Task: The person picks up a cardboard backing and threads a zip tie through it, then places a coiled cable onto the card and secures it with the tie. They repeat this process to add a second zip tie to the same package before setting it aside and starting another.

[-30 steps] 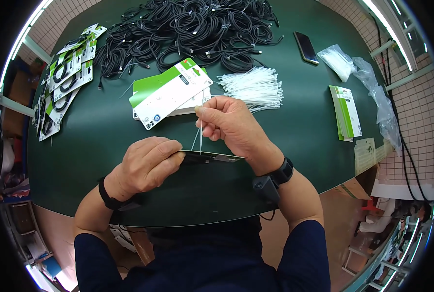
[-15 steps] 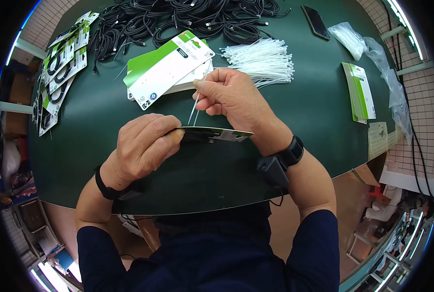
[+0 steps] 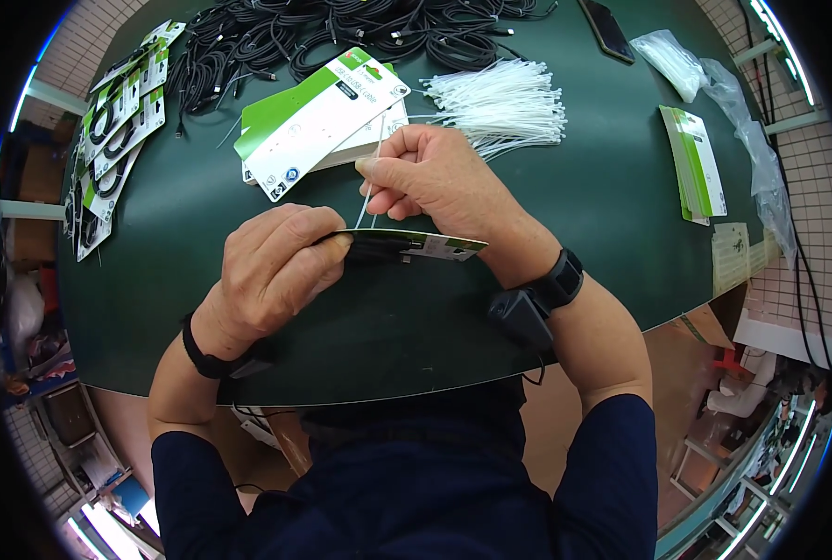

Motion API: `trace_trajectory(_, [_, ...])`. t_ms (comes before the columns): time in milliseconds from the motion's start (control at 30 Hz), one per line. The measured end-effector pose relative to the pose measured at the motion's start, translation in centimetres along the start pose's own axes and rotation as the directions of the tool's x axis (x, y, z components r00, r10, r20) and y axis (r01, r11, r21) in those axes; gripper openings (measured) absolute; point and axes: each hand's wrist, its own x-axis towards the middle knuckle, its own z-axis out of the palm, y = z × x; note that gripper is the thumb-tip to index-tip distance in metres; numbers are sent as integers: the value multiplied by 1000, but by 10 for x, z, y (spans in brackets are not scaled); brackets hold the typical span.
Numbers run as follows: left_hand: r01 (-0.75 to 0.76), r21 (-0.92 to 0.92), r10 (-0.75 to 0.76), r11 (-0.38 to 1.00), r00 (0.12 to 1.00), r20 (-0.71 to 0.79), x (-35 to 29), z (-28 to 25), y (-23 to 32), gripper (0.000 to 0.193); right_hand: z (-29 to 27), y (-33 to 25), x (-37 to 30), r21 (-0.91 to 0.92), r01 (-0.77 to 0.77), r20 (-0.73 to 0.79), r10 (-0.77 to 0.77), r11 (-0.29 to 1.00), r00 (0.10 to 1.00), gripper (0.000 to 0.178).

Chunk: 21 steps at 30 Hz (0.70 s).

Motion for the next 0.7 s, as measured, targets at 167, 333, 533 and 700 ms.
trace_trajectory(167, [-6,-7,6,1000,1000,-12,0,1,-1,19,1,0,-1,-84,43,-21,-45,996,999,17])
trace_trajectory(333, [-10,-9,10,1000,1000,-7,-1,1,-1,19,2,0,-1,-86,56,7,-55,995,998,17])
trace_trajectory(533, [-13,-14,13,1000,1000,-14,-1,2,-1,21,0,2,1,-145,106,3,-107,984,994,17])
trace_trajectory(700, [-20,-10,20,1000,1000,-12,-2,1,-2,21,0,1,1,-160,105,11,-104,982,994,17])
